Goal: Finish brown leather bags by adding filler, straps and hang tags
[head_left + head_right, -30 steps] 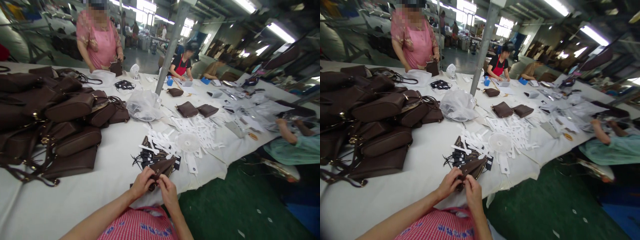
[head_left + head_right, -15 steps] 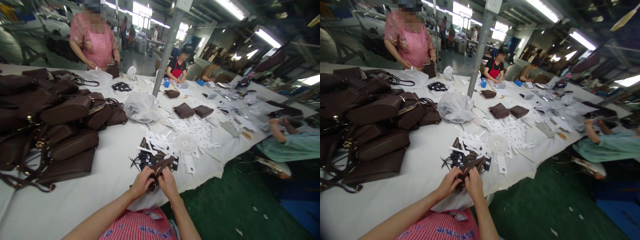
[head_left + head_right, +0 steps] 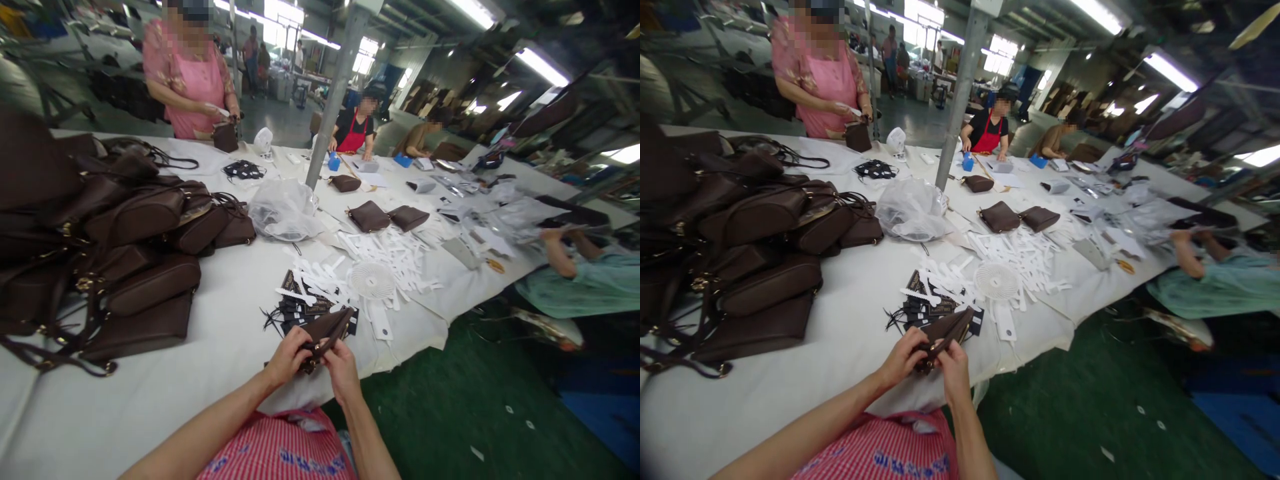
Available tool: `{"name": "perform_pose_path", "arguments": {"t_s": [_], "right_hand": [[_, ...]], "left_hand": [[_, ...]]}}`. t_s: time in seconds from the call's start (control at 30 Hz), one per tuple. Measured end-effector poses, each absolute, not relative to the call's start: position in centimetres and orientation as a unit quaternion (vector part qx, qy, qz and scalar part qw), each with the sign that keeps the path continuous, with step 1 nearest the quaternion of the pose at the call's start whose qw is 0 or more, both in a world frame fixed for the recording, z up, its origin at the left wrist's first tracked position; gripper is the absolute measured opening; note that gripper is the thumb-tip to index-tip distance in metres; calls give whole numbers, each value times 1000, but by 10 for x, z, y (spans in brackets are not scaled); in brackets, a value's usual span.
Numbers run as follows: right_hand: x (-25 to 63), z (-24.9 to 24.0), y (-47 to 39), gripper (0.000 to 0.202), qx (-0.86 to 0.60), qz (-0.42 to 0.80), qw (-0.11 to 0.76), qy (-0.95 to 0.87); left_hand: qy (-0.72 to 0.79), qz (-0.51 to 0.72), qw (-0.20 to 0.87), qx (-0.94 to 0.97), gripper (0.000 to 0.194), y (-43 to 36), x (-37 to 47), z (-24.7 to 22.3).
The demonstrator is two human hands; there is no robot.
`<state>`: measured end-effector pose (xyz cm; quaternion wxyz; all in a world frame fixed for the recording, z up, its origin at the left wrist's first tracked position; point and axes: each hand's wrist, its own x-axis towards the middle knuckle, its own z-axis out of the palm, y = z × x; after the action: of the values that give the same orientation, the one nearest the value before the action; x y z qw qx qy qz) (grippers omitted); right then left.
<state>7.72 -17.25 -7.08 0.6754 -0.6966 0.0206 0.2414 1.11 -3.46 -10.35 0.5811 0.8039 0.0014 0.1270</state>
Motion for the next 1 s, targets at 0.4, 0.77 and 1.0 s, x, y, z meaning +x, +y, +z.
{"name": "perform_pose_path", "arguments": {"t_s": [0.4, 0.77, 1.0], "right_hand": [[80, -68, -177, 26, -685, 265, 677, 51], [43, -73, -144, 15, -677, 334, 656, -13], [54, -75, -121, 20, -711, 285, 642, -15]], "left_hand": [[47, 132, 595, 791, 38, -57, 10, -109], [96, 148, 544, 820, 34, -41, -11, -99], [111, 138, 505, 845, 20, -24, 5, -94]]}}
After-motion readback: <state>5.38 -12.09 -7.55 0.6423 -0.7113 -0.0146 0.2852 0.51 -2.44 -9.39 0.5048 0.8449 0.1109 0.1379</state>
